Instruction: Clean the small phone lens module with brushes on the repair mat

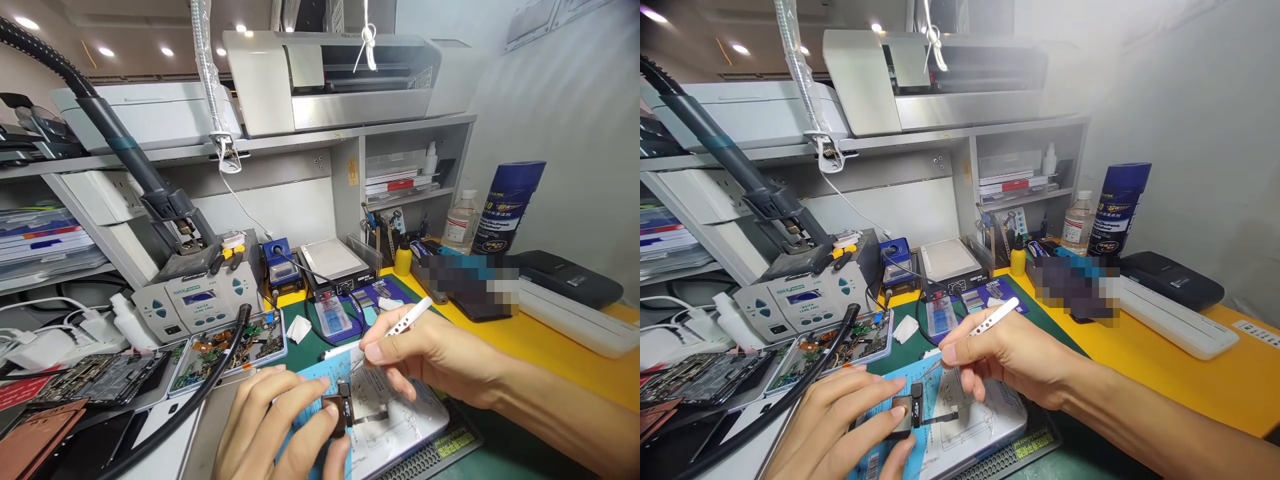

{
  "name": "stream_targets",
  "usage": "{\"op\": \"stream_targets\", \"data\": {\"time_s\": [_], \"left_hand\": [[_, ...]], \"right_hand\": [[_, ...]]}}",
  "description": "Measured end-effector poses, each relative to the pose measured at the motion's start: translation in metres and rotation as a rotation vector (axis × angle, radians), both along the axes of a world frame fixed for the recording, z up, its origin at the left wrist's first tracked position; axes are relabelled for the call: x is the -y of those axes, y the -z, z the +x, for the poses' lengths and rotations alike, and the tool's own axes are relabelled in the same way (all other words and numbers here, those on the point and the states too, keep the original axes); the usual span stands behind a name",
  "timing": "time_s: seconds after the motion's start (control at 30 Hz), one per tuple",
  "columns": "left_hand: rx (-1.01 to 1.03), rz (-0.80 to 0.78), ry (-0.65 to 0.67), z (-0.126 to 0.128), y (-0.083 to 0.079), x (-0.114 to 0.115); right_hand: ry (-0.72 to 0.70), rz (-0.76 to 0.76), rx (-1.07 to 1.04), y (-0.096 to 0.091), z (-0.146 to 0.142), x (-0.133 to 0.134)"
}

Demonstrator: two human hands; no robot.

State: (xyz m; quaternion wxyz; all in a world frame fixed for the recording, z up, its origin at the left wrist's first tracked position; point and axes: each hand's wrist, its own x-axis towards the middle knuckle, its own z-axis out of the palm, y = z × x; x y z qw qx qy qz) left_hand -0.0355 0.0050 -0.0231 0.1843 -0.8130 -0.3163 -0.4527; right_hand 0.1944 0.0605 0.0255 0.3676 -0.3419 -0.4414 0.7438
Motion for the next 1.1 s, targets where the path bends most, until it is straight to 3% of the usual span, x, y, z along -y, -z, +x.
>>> {"op": "stream_targets", "data": {"time_s": [0.27,0.53,0.77,1.1], "left_hand": [[-0.168,0.027,0.062,-0.013,-0.008,-0.003],[-0.035,-0.079,0.11,-0.007,-0.013,0.0],[0.025,-0.122,0.091,-0.01,-0.011,0.0],[0.15,-0.28,-0.003,-0.003,-0.008,0.0]], "right_hand": [[0.002,-0.005,0.011,0.0,-0.001,0.0],[-0.012,0.01,0.021,-0.001,0.0,0.001],[0.1,0.067,0.048,-0.007,0.0,0.0],[0.004,0.135,0.06,-0.01,0.003,0.004]]}}
